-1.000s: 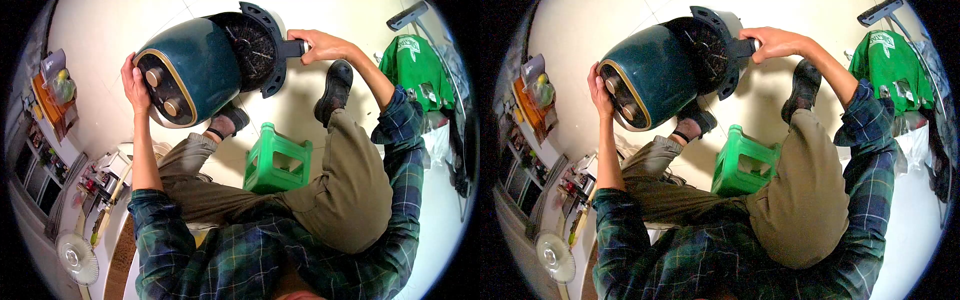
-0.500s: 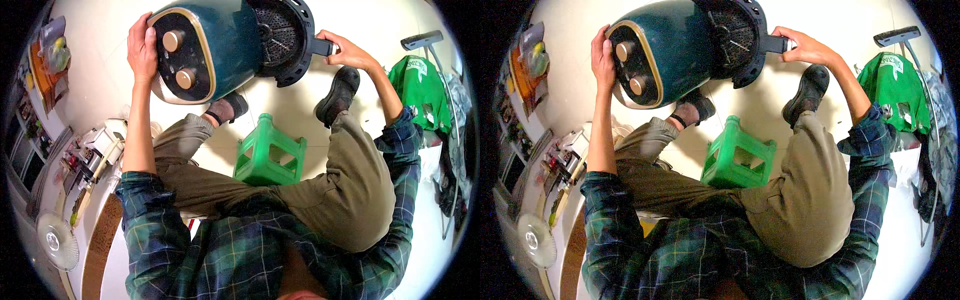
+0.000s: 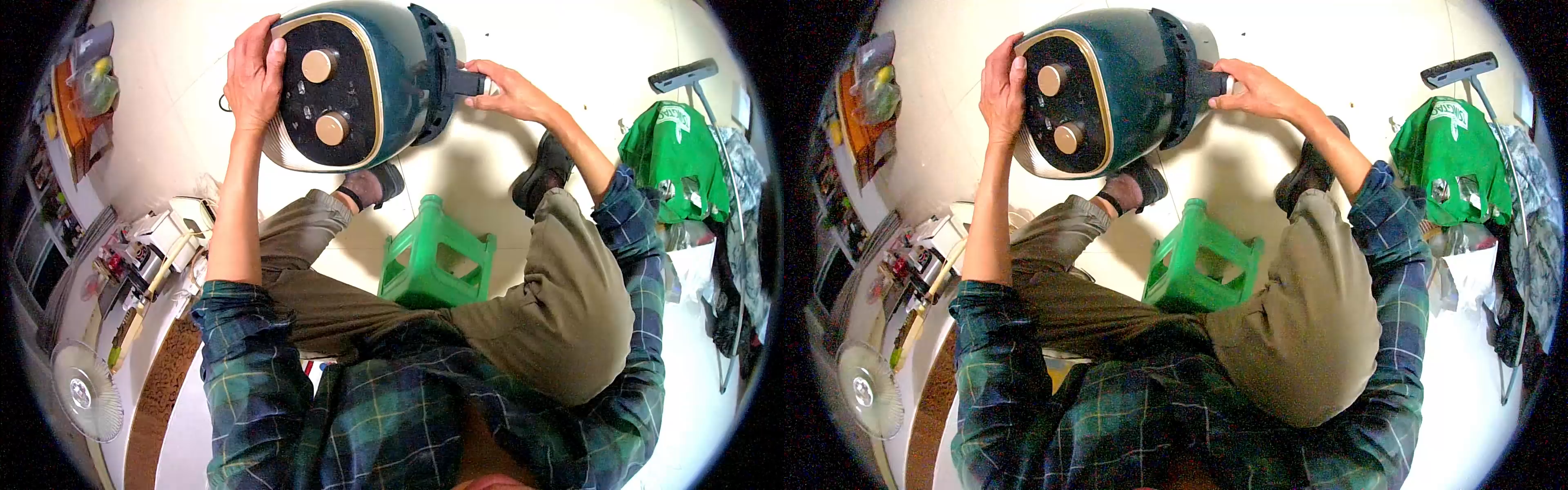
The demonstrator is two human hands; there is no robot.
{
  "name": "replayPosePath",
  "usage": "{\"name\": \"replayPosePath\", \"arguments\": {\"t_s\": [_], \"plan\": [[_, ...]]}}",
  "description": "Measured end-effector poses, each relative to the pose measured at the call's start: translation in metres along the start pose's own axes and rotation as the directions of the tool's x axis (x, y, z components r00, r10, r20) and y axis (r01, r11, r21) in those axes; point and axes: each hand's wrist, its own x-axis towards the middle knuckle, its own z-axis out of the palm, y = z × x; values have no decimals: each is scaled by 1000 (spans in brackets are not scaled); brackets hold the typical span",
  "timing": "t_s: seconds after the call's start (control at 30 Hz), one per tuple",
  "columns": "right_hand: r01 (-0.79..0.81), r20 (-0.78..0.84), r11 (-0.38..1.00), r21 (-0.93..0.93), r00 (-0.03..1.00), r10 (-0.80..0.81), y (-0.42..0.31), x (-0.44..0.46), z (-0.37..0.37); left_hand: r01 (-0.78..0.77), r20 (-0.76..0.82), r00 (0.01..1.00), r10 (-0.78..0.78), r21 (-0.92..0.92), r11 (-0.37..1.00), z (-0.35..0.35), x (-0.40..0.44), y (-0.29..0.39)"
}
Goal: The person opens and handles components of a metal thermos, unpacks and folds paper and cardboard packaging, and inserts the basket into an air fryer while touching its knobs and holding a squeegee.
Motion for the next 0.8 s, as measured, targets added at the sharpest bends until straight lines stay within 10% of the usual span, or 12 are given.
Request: {"name": "replayPosePath", "arguments": {"t_s": [0.47, 0.57, 0.63, 0.7, 0.8], "plan": [[92, -182, 970, 223, 982, -52, 41, 41, 33, 50, 48, 997, -60, 182, 982, 4, 13, 33], [199, -280, 978, 68, 944, -173, 42, 40, 34, 201, 156, 972, -178, -149, 968, 3, 15, 24], [147, -190, 989, 24, 972, -140, 38, 41, 34, 499, 357, 866, -351, -672, 547, -27, 16, 13], [108, -196, 992, 63, 976, -94, 40, 39, 34, 704, 528, 706, -472, -450, 549, -38, -7, -28], [60, -172, 991, 118, 984, -39, 35, 33, 29, 923, 828, 373, -419, -379, 73, -44, -37, -21]]}}
